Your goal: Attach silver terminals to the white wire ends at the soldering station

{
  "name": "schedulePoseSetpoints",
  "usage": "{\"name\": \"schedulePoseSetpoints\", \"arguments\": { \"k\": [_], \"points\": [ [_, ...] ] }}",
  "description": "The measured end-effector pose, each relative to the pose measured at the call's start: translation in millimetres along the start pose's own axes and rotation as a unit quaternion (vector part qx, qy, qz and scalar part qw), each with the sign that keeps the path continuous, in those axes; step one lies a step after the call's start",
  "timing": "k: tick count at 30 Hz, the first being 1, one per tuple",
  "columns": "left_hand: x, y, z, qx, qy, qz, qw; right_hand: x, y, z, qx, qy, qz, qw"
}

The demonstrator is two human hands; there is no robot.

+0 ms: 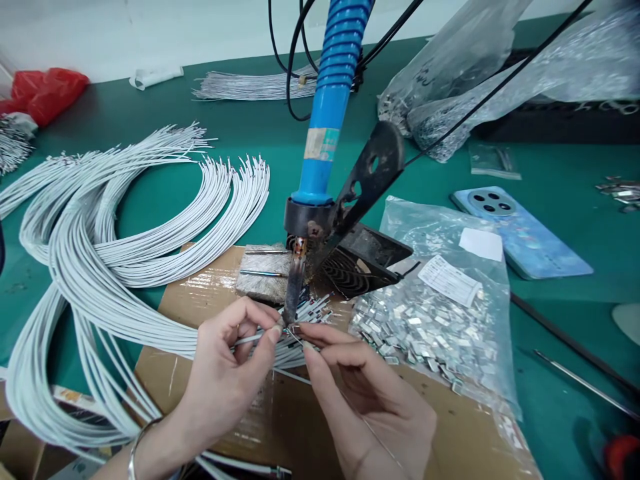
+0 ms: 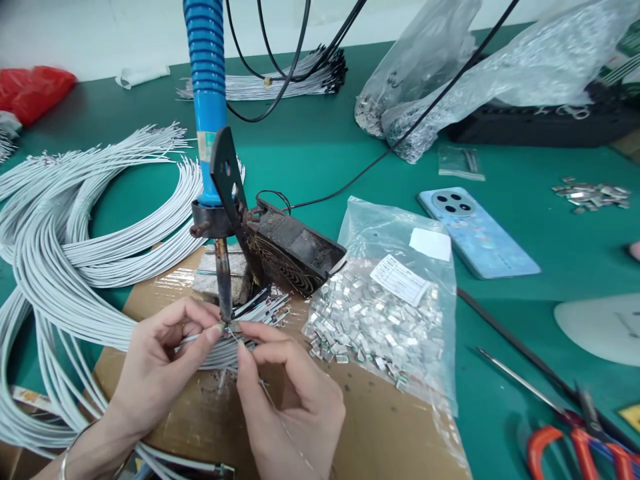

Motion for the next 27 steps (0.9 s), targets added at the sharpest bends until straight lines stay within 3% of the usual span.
{"name": "schedulePoseSetpoints", "arguments": {
  "k": [27],
  "points": [
    [-2.9,-0.3,2.3,0.005,-0.023,-0.038,0.999,1.2,2.8,-1.2,-0.030,0.013,0.005,0.999]
  ]
}}
Point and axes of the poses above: each hand's wrist, its own y-axis away from the middle knuckle, its own z-axis out of the back of the hand, x = y × z, the point moved 5 cm from there along -y, towards the middle knuckle, and after that the axes turned 3 degrees about -x, right-handed, at the moved point
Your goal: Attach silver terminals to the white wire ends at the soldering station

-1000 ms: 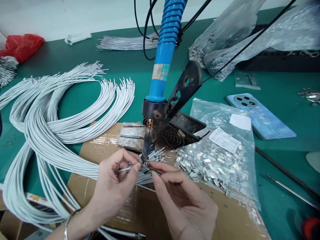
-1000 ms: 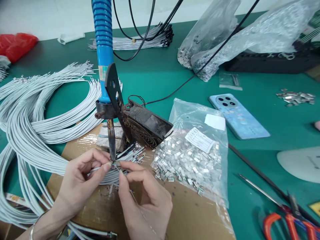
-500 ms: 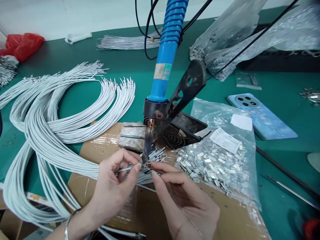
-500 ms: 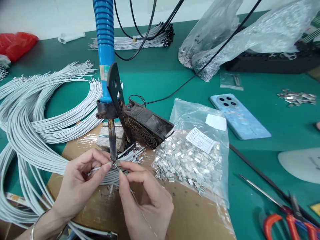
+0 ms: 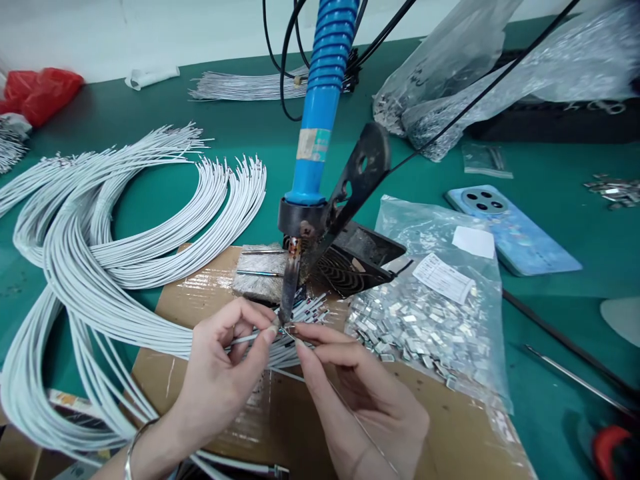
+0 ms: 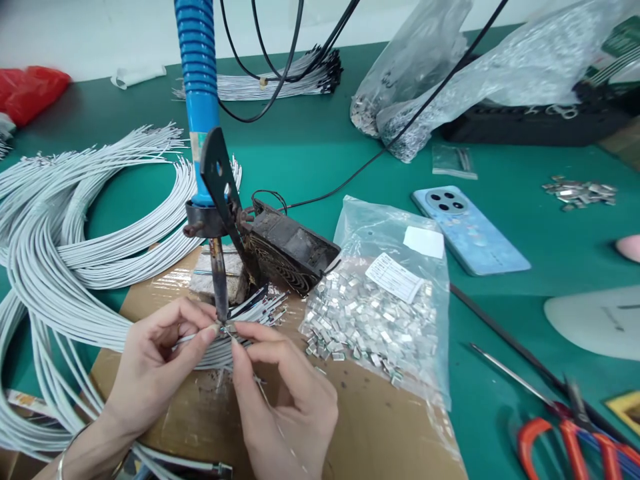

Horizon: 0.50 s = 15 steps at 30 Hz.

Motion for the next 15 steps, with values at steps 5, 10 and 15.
{"name": "schedulePoseSetpoints", "arguments": {
  "k": [5,10,15],
  "points": [
    [1.7,-0.2,-0.6,0.003,0.011,0.008,1.000,1.2,0.8,0.0,0.009,0.007,0.010,1.000],
    [0.8,-1.3,-0.6,0.002,0.015,0.008,1.000,3.8,1.7,-0.5,-0.006,0.008,0.004,1.000],
    [1.9,-0.1,1.6,-0.005,0.026,0.008,1.000,2.5,2.4,-2.8,-0.015,-0.009,-0.019,1.000]
  ]
}}
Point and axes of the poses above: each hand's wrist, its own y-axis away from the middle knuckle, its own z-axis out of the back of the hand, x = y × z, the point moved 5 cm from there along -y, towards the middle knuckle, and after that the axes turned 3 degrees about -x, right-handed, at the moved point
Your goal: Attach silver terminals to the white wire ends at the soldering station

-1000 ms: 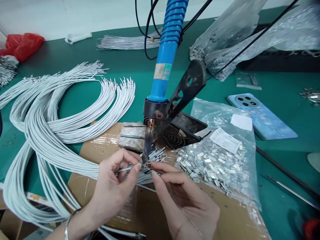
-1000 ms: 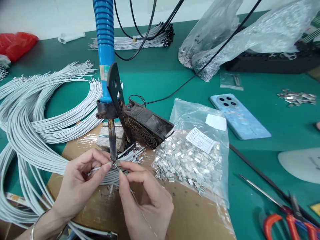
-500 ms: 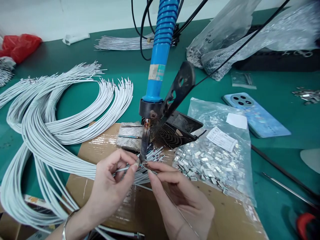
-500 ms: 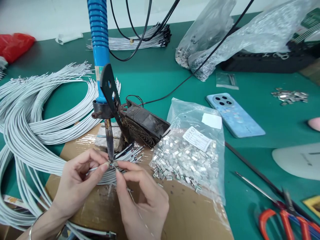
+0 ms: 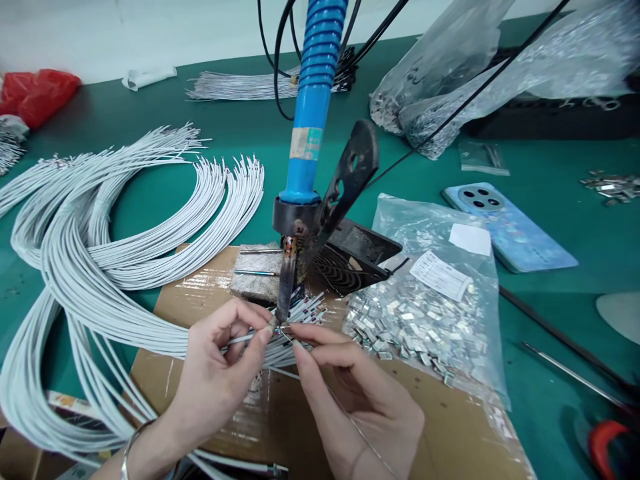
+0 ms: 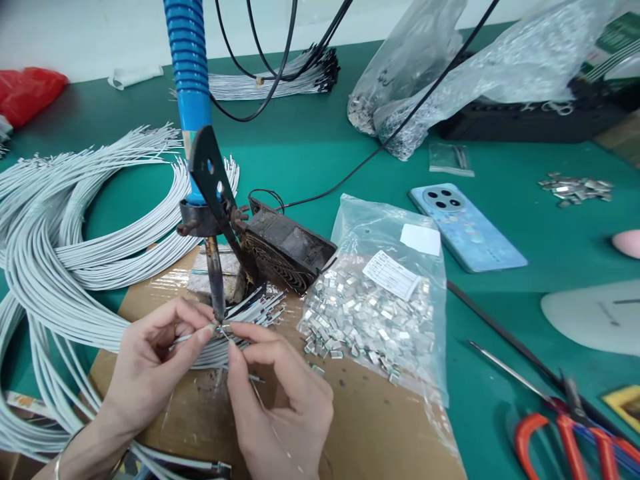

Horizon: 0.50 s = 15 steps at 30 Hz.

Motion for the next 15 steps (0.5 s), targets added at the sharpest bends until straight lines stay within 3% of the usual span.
{"name": "schedulePoseSetpoints", "arguments": {
  "k": [10,15],
  "points": [
    [1.0,0.6,-2.4,0.008,-0.018,0.001,1.000,-2.7,0.8,0.8,0.003,0.005,-0.017,1.000],
    [5.5,6.5,-0.4,-0.019,-0.054,-0.019,0.998,-3.0,-1.8,2.1,0.016,0.018,0.004,1.000]
  ]
}}
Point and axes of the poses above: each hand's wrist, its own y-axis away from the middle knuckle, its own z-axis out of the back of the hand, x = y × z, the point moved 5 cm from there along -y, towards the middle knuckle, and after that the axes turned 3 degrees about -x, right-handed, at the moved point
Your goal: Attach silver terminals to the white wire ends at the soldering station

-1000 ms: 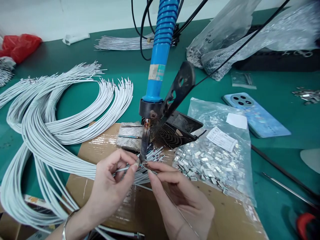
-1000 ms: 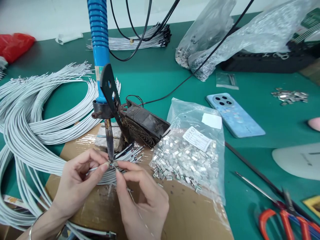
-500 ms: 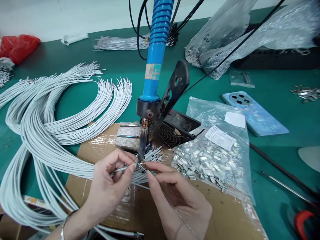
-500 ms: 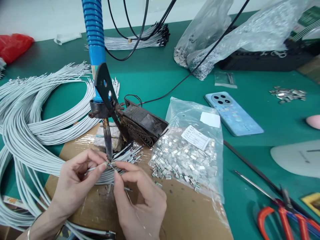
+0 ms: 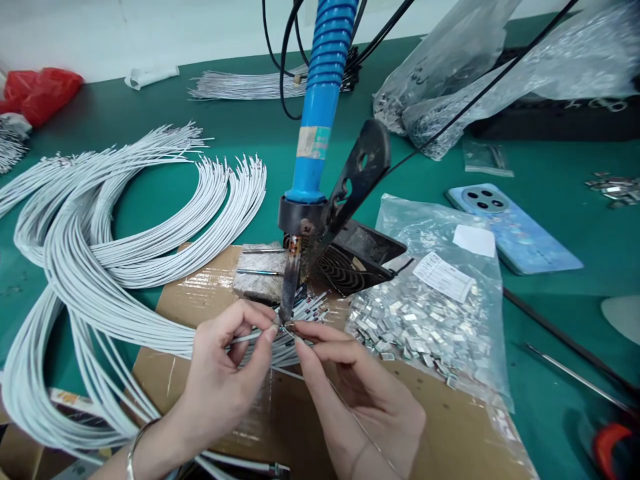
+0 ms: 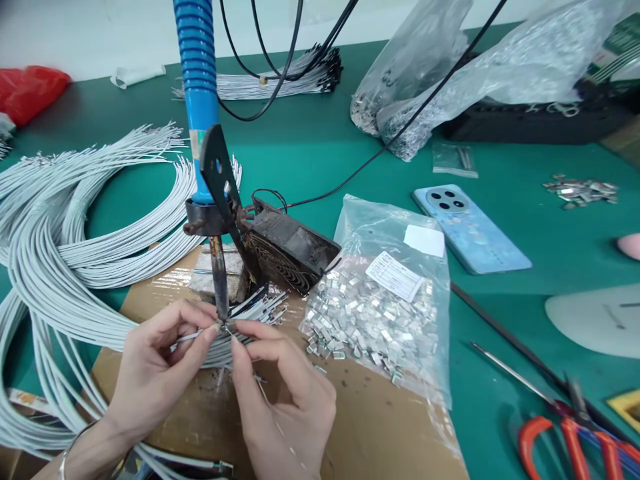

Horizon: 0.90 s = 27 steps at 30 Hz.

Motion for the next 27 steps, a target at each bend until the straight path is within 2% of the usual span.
{"name": "schedulePoseSetpoints", "arguments": {
  "k": [6,13,17,20,27],
  "points": [
    [-4.0,0.4,0.8,0.013,-0.019,-0.029,0.999,-0.8,-0.3,0.9,0.020,0.002,0.015,1.000],
    [-6.3,-0.3,1.8,0.018,-0.036,-0.048,0.998,-0.6,1.6,1.3,-0.001,-0.004,0.024,1.000],
    [-3.6,1.2,1.5,0.010,-0.029,-0.028,0.999,1.1,1.9,0.9,-0.008,-0.004,0.020,1.000],
    [-1.6,0.5,-1.1,0.034,-0.023,-0.012,0.999,0.0,2.3,2.1,-0.023,-0.004,0.001,1.000],
    [1.2,-1.6,-2.6,0.054,-0.008,0.007,0.998,-2.1,0.8,3.0,0.008,-0.003,0.026,1.000]
  ]
}}
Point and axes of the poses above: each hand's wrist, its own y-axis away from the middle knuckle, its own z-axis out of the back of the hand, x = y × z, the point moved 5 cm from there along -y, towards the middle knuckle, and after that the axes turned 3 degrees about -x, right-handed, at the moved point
